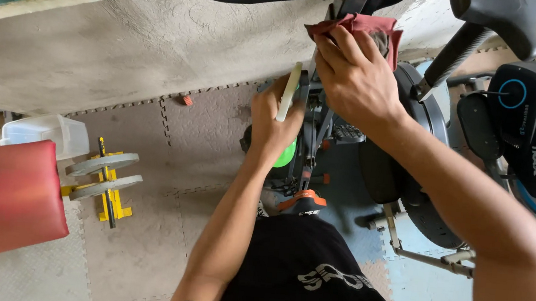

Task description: Using a spray bottle and cloth to wipe down and sanitize an elliptical machine and exercise bike.

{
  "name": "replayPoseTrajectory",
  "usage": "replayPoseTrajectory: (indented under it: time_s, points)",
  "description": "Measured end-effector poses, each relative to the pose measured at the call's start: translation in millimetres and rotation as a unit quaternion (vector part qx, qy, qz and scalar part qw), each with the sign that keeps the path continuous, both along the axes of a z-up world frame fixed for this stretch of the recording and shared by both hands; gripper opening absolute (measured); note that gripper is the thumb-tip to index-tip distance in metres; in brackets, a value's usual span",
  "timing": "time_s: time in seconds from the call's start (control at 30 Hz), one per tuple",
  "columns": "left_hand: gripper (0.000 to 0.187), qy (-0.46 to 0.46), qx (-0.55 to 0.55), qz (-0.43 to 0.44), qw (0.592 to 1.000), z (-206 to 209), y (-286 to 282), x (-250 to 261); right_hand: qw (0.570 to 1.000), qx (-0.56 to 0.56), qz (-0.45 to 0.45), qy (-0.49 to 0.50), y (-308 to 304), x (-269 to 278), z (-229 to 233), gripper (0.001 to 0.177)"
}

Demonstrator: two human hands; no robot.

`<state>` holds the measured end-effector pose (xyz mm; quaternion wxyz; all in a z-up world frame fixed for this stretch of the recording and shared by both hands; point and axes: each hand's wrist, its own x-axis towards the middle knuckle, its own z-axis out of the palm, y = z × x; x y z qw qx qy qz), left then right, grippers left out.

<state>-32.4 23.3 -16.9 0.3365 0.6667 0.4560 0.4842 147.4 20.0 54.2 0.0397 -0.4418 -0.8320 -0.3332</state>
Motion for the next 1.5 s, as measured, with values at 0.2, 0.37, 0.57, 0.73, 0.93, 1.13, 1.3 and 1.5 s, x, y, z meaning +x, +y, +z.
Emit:
replayPoseTrajectory:
  time_s: [0.2,0.37,0.57,0.73,0.93,1.13,1.3,1.5]
  points:
    - [0.02,-0.013,0.022,0.047,0.999,9,-11,-16,0.933,-0.003,-0.131,-0.336,49,-34,-60,0.072]
    - [0.025,-0.024,0.013,0.023,0.999,8,-16,-27,0.913,-0.154,-0.195,-0.324,83,-66,-64,0.052]
    - [0.031,-0.005,0.026,-0.003,1.0,10,-23,-32,0.87,-0.271,-0.193,-0.365,57,-69,-19,0.035]
    - [0.042,-0.036,0.052,-0.007,0.998,10,-26,-33,0.931,-0.179,-0.151,-0.279,39,-43,-11,0.046]
    - [0.038,0.004,0.033,-0.004,0.999,4,-22,-31,0.953,-0.092,-0.113,-0.264,35,-33,-28,0.046]
    - [0.038,0.017,0.064,-0.005,0.998,16,-21,-22,0.981,-0.078,0.138,0.115,13,8,-1,0.031]
    - [0.042,0.023,0.0,0.003,1.0,24,-21,-8,0.89,-0.064,0.198,0.407,16,32,-32,0.03]
    - [0.051,0.028,-0.022,-0.007,0.999,37,-28,3,0.586,-0.05,-0.005,0.809,16,70,-123,0.022]
